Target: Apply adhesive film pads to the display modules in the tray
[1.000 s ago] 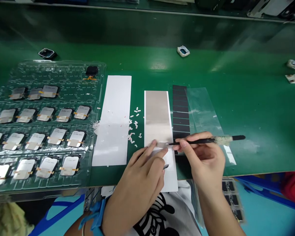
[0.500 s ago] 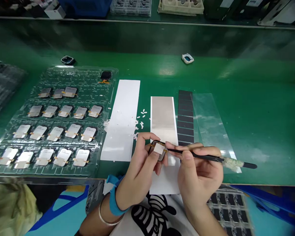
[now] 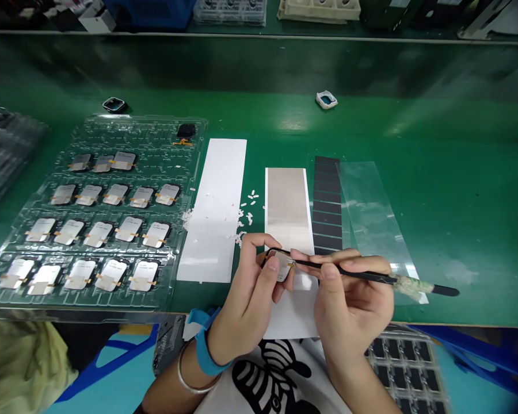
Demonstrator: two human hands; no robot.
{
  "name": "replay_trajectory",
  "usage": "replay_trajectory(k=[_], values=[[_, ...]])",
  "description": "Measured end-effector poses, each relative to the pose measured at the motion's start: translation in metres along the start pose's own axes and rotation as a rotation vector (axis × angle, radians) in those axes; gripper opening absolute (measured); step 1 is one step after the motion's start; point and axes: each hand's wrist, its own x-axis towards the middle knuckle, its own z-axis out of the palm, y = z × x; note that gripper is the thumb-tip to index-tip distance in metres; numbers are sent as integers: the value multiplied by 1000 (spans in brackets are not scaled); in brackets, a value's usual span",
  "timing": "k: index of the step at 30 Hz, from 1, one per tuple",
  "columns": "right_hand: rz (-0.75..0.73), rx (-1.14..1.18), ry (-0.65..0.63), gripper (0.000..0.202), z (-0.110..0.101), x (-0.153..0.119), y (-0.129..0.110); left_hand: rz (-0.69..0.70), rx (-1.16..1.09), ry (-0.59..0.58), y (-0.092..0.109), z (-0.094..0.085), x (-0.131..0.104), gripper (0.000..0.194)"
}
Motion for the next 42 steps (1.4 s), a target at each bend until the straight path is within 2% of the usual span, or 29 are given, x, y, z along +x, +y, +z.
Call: replay_trajectory(k=[11,20,23,27,29,31,33,35,38,42], values=[[-24,8,-23,22,2,1,2,18,42,21,-1,1,1,9],[-80,11,-57,24,0,-1,3,114,165,80,-3,0,1,3],[-104,3,-7,22,-4,3,1,106,178,114,-3,-1,1,5],[-149,-85,134,17,-18,10,-7,49,219,116,-2,-1,1,15],[-145,-170,188,17,-30,13,-12,39,238,90,0,-1,1,19],[-91,-263,211,16,-42,14,-16,39,286,37,2,0,1,15],[16,-349,162,14,-55,14,-20,40,380,-45,4,0,1,7],[117,-407,58,12,-66,13,-22,42,515,-133,6,1,1,7],[192,-469,-71,10,-79,9,-24,54,711,-228,9,6,1,7],[186,-542,-53,13,-90,2,-25,45,846,-340,9,15,2,11]])
